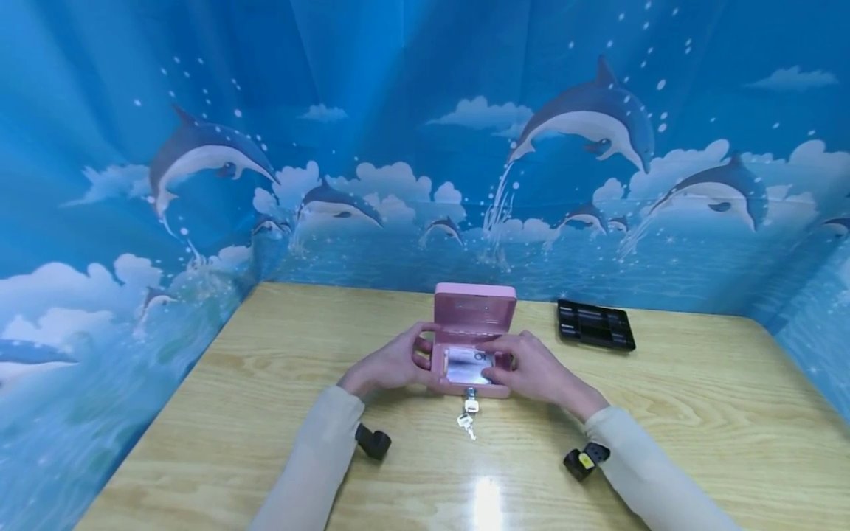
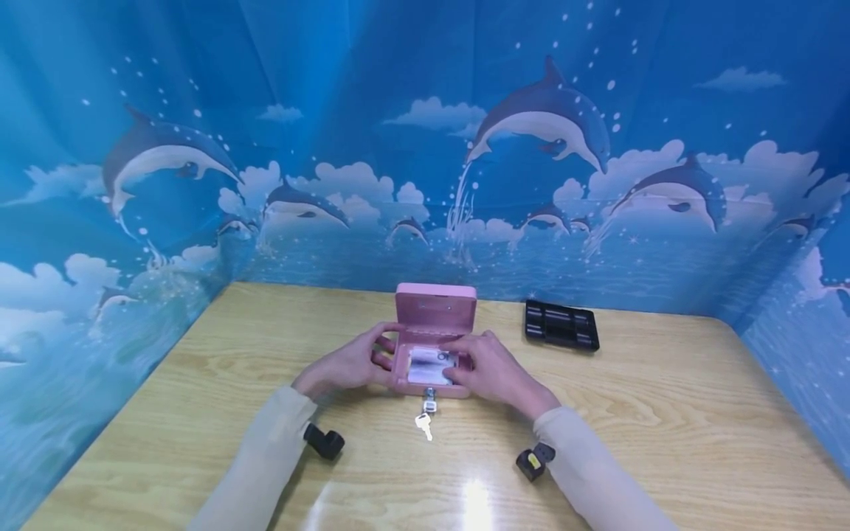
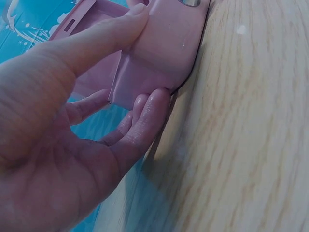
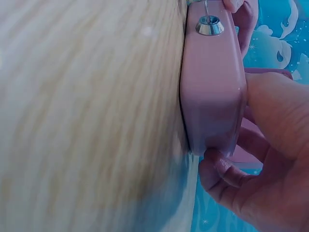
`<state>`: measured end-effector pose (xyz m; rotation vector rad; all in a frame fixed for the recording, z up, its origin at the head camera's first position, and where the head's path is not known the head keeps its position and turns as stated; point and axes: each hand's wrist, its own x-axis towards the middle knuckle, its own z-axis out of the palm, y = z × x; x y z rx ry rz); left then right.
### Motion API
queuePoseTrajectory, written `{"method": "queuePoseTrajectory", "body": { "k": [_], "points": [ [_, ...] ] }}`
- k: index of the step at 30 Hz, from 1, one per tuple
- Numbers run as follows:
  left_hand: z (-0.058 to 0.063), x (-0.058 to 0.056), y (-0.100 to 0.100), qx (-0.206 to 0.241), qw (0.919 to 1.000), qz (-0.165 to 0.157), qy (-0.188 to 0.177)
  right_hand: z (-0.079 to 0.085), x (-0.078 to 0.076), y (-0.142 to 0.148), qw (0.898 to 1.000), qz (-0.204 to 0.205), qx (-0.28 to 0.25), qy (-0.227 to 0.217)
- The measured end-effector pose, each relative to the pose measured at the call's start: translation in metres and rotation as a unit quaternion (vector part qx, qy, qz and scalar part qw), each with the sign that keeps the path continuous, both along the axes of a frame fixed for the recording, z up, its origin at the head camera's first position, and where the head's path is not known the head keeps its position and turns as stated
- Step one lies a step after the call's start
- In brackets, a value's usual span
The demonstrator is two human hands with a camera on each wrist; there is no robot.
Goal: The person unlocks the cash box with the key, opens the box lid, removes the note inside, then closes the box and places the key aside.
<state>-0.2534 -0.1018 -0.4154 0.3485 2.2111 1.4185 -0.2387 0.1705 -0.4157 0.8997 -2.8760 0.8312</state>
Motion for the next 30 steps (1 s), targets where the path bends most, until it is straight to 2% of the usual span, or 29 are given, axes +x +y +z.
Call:
{"method": "queuePoseTrajectory", "body": {
  "k": [8,15,18,21,27,30],
  "points": [
    [-0.004,0.001,0.001,0.008,1.0000,0.002,0.000,0.000,0.004,0.001,1.000,-0.016,-0.014,-0.009],
    [-0.003,0.001,0.001,0.008,0.9999,0.006,0.001,0.003,0.006,0.002,0.996,-0.036,-0.043,-0.068],
    [-0.001,0.002,0.001,0.006,1.0000,0.006,0.002,0.004,0.007,0.003,0.996,-0.041,-0.045,-0.067],
    [-0.001,0.002,0.001,0.008,1.0000,0.004,0.000,0.003,0.008,0.003,0.997,-0.045,-0.042,-0.039],
    [-0.001,0.002,0.000,0.008,1.0000,0.003,-0.001,0.000,0.010,0.001,0.997,-0.039,-0.046,0.057],
    [-0.001,0.002,0.000,0.005,1.0000,0.005,-0.001,0.001,0.011,-0.001,0.995,-0.027,-0.050,0.081]
  ]
}}
